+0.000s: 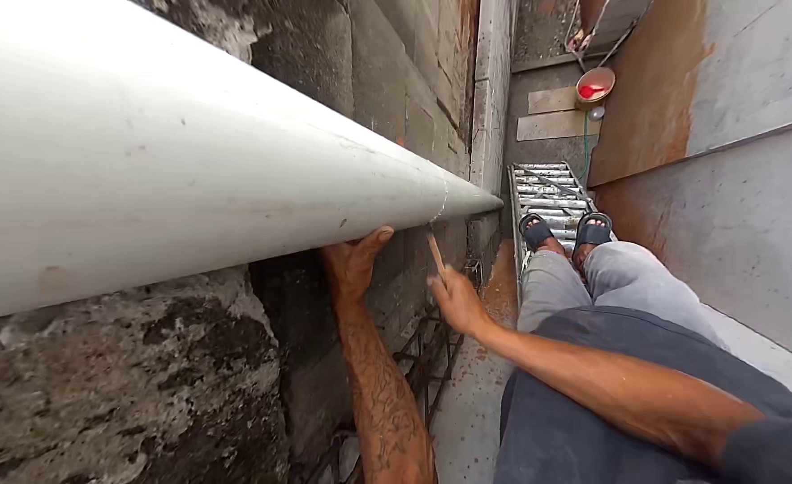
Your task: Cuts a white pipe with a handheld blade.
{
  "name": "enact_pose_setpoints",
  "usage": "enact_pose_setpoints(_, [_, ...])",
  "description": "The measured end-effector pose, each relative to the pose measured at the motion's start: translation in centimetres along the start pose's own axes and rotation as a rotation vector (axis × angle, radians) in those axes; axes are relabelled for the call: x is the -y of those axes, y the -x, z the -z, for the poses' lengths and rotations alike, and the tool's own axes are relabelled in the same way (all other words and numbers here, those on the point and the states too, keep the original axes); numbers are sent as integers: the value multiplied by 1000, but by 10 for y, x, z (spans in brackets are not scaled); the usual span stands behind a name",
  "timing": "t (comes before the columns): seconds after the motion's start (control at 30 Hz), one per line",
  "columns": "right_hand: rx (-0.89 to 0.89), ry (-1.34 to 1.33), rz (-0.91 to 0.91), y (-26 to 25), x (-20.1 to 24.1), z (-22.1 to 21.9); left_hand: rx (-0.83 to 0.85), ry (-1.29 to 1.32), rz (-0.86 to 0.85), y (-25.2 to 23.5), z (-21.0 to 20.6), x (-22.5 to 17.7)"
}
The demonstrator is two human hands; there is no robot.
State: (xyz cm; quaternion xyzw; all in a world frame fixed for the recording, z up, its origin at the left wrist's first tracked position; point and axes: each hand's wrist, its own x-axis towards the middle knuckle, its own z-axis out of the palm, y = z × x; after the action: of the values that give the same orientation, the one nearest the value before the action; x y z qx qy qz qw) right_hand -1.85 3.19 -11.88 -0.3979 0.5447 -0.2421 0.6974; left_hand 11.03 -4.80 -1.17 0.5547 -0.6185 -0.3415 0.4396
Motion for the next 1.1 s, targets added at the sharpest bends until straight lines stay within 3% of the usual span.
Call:
enact_pose_setpoints(0.13, [-35,-53,16,-28,31,8,-34,-12,10,5,-4,-2])
enact_pose_setpoints(0.23, [-19,-33,54,-14,4,1,-22,-16,20,1,-3,-1])
enact_pose_setpoints(0.3, [36,3,-38,10,-5,5,-35,18,34,-1,-7,2])
enact_pose_setpoints(0.4, [-22,-36,20,-22,23,9,-69,44,71,2,-9,5])
enact_pose_setpoints(0.5, [-79,-31,109,-21,8,2,-54,55,80,5,-10,3])
enact_pose_setpoints(0.6, [26,39,-22,9,-5,9,-49,63,83,2,-17,1])
enact_pose_setpoints(0.73, [-79,-15,55,-37,24,13,-66,45,89,3,-21,5])
enact_pose_setpoints(0.8, [-45,7,84,-23,6,12,-33,49,95,1,-17,3])
enact_pose_setpoints(0.87, [32,31,-9,6,-9,14,-33,50,98,-2,-19,4])
enact_pose_setpoints(0.97, [34,-28,-95,-9,8,9,-51,53,104,-1,-20,5])
enact_pose_setpoints(1.1, [4,22,-11,0,-6,8,-54,85,94,-3,-22,3])
